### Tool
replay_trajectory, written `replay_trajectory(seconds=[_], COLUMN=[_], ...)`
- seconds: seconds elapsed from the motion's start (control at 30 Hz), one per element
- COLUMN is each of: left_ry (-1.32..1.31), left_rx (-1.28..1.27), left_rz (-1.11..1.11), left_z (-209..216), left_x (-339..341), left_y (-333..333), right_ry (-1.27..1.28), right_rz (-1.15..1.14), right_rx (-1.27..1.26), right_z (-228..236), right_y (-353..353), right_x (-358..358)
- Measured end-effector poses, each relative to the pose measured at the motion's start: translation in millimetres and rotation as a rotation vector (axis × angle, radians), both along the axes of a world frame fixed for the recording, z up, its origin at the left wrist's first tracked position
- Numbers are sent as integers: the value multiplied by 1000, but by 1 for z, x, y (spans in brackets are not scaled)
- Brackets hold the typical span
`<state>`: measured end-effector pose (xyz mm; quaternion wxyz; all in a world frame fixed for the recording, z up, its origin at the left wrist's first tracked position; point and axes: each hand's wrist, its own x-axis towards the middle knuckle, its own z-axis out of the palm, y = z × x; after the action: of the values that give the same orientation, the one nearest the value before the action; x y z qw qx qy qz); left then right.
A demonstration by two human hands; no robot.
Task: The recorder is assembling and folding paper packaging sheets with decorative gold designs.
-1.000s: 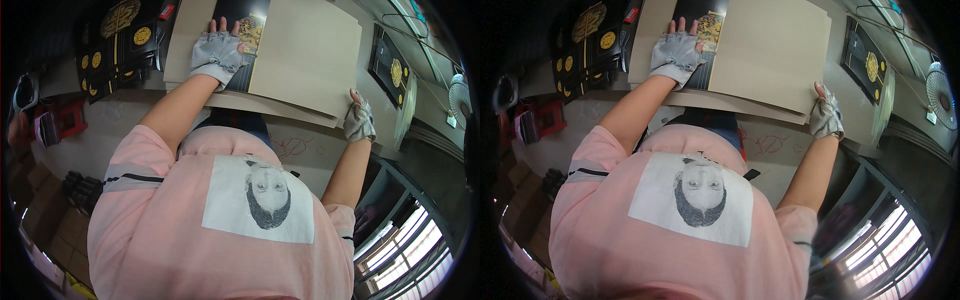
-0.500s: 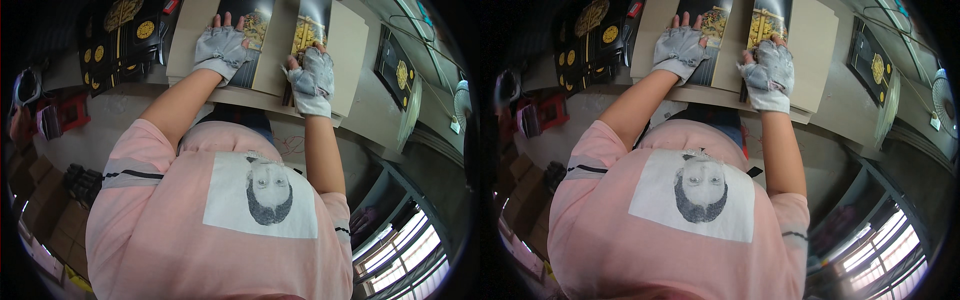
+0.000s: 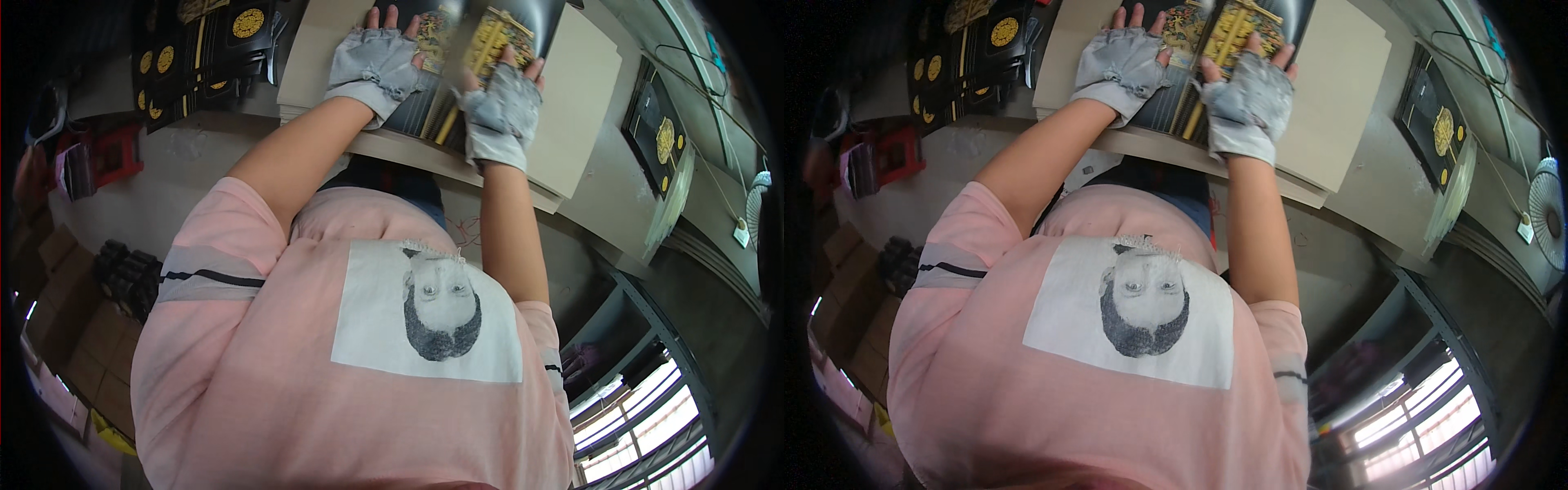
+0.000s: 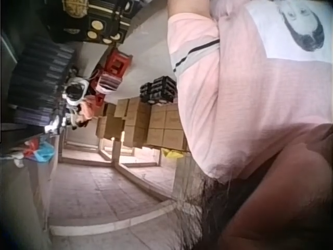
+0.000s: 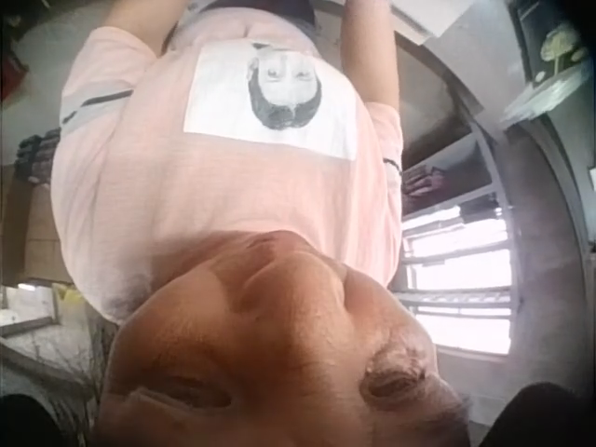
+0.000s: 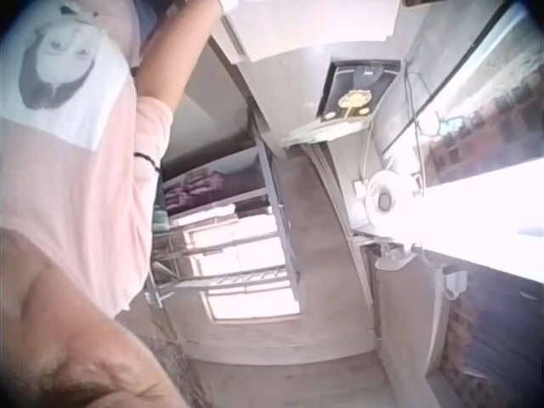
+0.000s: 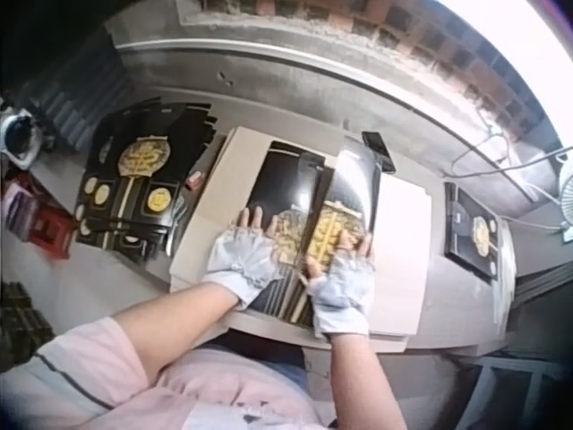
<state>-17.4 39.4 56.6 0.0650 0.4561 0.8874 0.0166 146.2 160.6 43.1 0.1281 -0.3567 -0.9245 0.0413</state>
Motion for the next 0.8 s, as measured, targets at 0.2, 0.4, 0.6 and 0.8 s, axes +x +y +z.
replay_trajectory(seconds=[0.2,0.4,0.6,0.8], left_ry=[-16,96,-40,143], left_rx=[-76,185,-15,225], left_rz=[-20,-51,-21,-52], left_z=[24,-6,10,-28], left_x=[3,2,1,3], left_y=[0,-8,-1,-14], right_ry=[-108,-116,-127,-153], right_rz=[73,69,48,-15], right_rx=[15,10,-2,-44], right_z=[3,-7,-15,-2], right_y=[-4,23,12,3], right_x=[-4,18,3,-2])
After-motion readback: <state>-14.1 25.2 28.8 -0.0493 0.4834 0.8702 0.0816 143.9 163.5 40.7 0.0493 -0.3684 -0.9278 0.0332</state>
